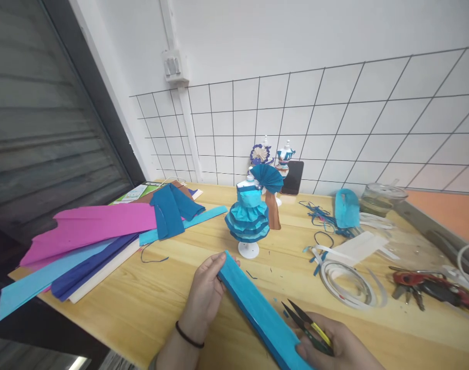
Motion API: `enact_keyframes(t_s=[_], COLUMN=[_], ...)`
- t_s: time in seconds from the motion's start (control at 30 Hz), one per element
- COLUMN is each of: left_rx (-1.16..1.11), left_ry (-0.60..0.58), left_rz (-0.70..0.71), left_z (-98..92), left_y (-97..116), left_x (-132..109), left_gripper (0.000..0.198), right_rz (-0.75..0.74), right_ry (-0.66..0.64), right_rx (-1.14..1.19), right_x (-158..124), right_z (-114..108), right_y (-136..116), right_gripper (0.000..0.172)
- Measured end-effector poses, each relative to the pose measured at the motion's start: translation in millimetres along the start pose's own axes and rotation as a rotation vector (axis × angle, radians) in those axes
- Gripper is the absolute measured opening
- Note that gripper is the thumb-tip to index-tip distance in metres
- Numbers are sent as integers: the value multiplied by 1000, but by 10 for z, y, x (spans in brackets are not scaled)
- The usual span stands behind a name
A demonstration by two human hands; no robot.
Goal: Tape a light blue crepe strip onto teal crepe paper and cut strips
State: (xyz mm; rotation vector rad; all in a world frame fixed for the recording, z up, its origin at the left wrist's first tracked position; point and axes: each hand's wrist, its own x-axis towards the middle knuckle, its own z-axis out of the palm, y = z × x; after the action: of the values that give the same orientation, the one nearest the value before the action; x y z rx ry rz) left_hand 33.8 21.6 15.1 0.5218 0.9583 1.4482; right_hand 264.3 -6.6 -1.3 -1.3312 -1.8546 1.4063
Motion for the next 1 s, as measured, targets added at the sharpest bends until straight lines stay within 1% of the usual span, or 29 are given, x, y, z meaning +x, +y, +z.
enact_keyframes(t_s=[0.07, 0.23, 0.37, 0.53, 0.7, 0.77, 0.87, 0.93, 1.0], left_rx=[-13, -56, -66, -56, -61, -66, -134, -192, -202], left_ry=[19, 29, 31, 42, 73, 79, 61, 39, 17], left_rz=[16, 31, 26, 59, 84, 84, 32, -43, -110], left_z=[1, -18, -45, -79, -98, -87, -51, -26, -11], left_y=[-2, -9, -13, -36, -29, -13, 13, 25, 28], left_x=[1, 9, 25, 44, 47, 38, 11, -11, -30], left_gripper=[15, 13, 16, 19, 23, 26, 26, 22, 21], right_rz=[-4, 12, 22, 22, 24, 22, 37, 45, 30], right_ry=[12, 17, -1, -12, 97, 111, 109, 82, 50], right_rx=[-2, -31, -90, -114, -25, 10, 68, 86, 69], right_x=[0, -7, 0, 17, 12, 11, 22, 44, 82], right_z=[4, 20, 16, 19, 104, 129, 118, 86, 53], right_y=[2, 53, 96, 108, 192, 201, 122, 18, -94], right_gripper=[11, 16, 17, 12, 13, 13, 12, 10, 11])
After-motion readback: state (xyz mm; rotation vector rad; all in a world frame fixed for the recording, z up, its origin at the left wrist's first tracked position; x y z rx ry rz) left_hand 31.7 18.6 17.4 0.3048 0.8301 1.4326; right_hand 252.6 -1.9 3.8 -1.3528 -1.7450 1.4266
